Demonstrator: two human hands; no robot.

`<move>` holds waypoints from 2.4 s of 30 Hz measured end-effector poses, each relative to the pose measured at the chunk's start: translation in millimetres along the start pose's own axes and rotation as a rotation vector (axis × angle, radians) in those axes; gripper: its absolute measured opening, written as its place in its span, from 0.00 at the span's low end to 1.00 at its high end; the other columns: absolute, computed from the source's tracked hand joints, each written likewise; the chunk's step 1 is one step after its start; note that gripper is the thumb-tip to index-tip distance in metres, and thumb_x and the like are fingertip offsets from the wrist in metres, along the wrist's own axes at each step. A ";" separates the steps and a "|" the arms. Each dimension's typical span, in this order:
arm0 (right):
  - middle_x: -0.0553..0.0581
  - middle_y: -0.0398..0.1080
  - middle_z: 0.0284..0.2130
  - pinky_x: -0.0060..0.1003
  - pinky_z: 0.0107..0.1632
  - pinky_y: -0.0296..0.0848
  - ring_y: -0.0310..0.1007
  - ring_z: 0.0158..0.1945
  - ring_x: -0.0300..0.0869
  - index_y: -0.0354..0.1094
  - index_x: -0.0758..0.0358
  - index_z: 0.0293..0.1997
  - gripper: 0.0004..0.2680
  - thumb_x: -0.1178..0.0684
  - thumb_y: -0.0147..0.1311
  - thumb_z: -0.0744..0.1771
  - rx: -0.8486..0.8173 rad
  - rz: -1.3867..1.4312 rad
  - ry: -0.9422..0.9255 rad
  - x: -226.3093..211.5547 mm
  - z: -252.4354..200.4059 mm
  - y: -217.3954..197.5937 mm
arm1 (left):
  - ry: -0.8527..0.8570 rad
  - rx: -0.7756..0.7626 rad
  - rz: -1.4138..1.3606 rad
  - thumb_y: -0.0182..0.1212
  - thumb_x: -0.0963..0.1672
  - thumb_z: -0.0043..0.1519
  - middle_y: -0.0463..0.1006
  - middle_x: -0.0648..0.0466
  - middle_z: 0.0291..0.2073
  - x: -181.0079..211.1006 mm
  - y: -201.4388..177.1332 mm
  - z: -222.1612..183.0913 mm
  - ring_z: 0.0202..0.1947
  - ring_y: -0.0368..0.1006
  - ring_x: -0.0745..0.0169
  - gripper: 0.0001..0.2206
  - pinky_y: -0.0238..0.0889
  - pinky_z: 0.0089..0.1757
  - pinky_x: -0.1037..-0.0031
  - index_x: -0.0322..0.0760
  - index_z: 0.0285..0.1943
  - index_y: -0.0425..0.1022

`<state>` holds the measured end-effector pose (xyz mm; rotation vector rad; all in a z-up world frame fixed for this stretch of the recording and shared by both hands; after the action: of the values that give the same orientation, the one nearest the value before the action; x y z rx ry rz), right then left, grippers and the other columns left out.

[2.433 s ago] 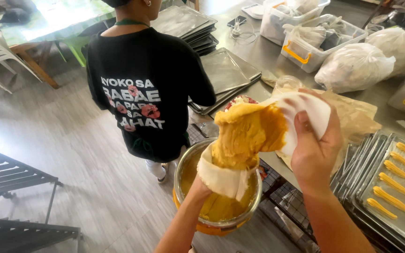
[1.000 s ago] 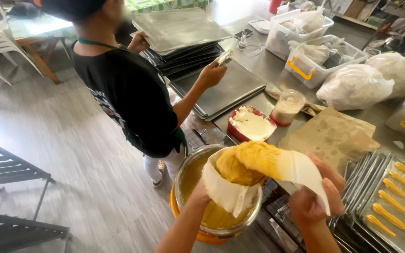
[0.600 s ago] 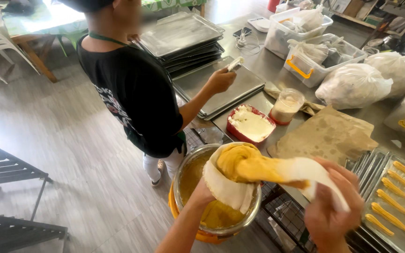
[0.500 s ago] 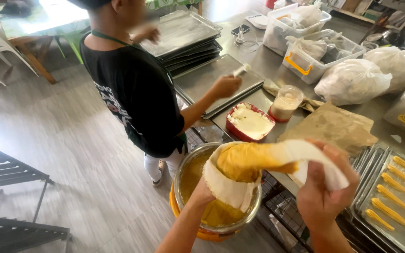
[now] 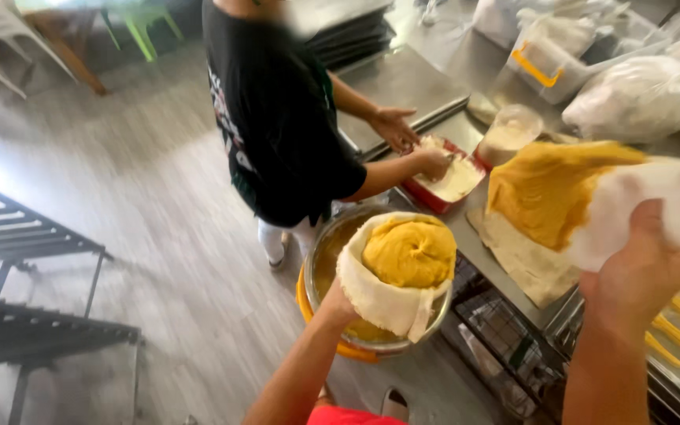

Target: The person pipes dough onto a metal tray, places the tray into a rack, and then refills the pastry bag with more dough from a bucket.

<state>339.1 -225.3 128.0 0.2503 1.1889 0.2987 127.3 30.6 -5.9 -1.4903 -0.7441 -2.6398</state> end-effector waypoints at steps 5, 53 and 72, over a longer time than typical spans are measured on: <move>0.67 0.69 0.58 0.46 0.62 0.68 0.71 0.59 0.51 0.56 0.64 0.70 0.18 0.48 0.46 0.73 -0.323 -0.772 0.110 148.3 -32.6 -1.8 | -0.093 0.121 0.068 0.84 0.46 0.47 0.68 0.51 0.68 -3.2 -26.5 -21.3 0.67 0.65 0.62 0.50 0.60 0.66 0.67 0.33 0.78 0.55; 0.63 0.76 0.37 0.46 0.39 0.75 0.75 0.35 0.51 0.73 0.67 0.53 0.14 0.62 0.49 0.64 -1.085 -0.615 1.011 457.4 -98.1 34.3 | -0.061 0.236 0.109 0.84 0.43 0.46 0.72 0.50 0.62 63.2 -46.9 -23.6 0.60 0.68 0.65 0.47 0.64 0.62 0.69 0.25 0.75 0.59; 0.62 0.72 0.57 0.45 0.60 0.76 0.77 0.57 0.50 0.63 0.69 0.63 0.13 0.60 0.49 0.70 -0.547 0.175 0.240 -26.9 -6.1 150.1 | -0.032 0.103 0.128 0.78 0.45 0.53 0.69 0.50 0.67 57.4 13.1 30.2 0.66 0.67 0.61 0.42 0.61 0.65 0.67 0.31 0.76 0.58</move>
<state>309.8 -94.6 201.2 -0.1662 1.2740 0.8087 123.5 43.6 58.9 -1.5032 -0.7475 -2.4521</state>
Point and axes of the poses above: each hand's wrist, its own z-axis towards the middle knuckle, its own y-axis out of the palm, x = y × z, the point moved 9 cm from there along z, towards the middle knuckle
